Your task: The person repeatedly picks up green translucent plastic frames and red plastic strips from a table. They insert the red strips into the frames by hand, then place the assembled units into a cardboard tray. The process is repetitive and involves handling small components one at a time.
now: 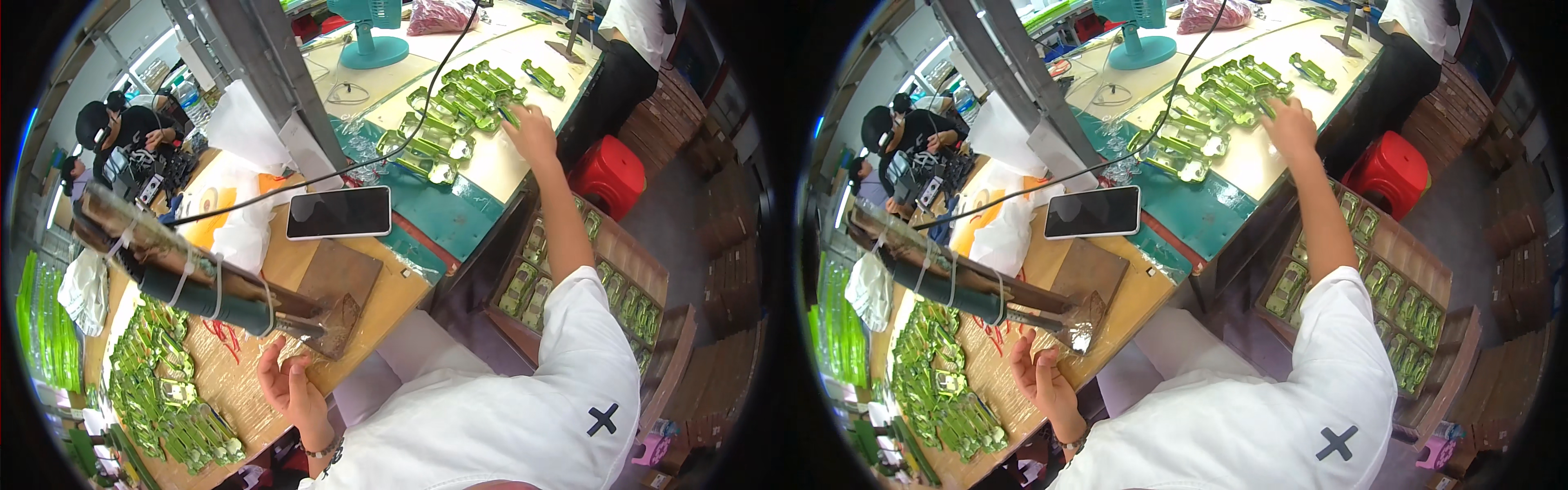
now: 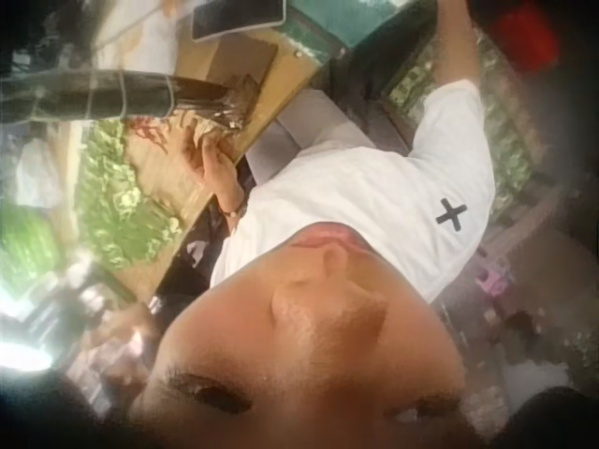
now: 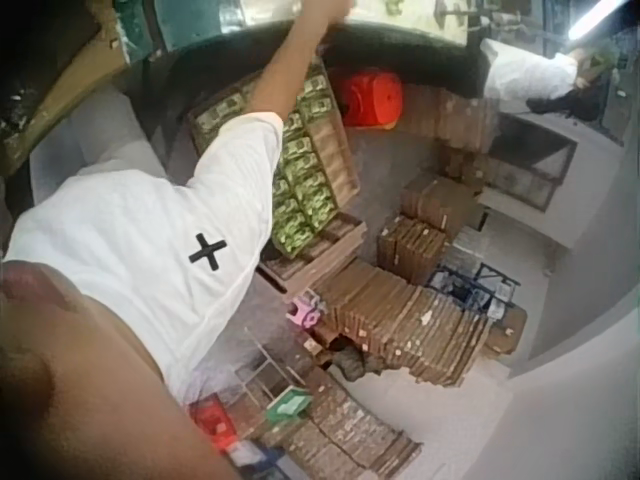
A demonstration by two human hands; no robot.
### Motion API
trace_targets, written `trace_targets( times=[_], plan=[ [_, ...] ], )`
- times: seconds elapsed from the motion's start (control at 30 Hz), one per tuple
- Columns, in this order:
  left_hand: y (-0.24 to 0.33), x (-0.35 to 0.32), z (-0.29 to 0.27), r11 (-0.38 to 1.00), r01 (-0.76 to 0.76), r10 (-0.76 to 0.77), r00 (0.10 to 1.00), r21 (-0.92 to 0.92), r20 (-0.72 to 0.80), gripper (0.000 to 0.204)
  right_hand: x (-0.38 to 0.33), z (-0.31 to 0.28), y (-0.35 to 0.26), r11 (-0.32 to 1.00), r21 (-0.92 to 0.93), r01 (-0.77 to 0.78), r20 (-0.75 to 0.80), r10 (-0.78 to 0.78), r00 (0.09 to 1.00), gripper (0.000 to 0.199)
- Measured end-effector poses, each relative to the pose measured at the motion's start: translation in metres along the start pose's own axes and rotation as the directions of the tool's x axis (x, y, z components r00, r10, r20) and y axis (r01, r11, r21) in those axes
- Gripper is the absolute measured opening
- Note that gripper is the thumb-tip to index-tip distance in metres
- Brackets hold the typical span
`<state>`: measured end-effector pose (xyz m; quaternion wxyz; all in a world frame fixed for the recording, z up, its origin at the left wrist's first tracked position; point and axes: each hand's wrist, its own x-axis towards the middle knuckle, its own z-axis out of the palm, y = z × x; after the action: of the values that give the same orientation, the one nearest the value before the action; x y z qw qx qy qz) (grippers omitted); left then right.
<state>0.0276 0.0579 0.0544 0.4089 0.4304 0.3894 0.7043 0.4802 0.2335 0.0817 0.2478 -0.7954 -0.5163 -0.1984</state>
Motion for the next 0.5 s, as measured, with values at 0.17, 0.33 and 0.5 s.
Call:
trace_targets(
  times=[0.17, 0.33, 0.5],
  plan=[
    [0.0, 0.0, -0.002, 1.0, -0.009, 0.01, 1.0, 0.029, -0.008, 0.034, 0.007, 0.013, 0.061, 0.997, 0.03, -0.07, 0.109, 0.066, 0.992, 0.021],
    [-0.004, 0.001, -0.002, 0.999, -0.023, 0.02, 0.998, -0.042, -0.064, 0.032, 0.065, 0.052, 0.134, 0.99, -0.041, -0.132, 0.075, 0.135, 0.988, 0.021],
    [-0.006, 0.005, -0.006, 0.997, 0.001, -0.011, 0.992, -0.084, -0.126, 0.032, 0.123, 0.096, 0.153, 0.98, 0.188, 0.073, 0.081, -0.09, 0.993, 0.026]
  ],
)
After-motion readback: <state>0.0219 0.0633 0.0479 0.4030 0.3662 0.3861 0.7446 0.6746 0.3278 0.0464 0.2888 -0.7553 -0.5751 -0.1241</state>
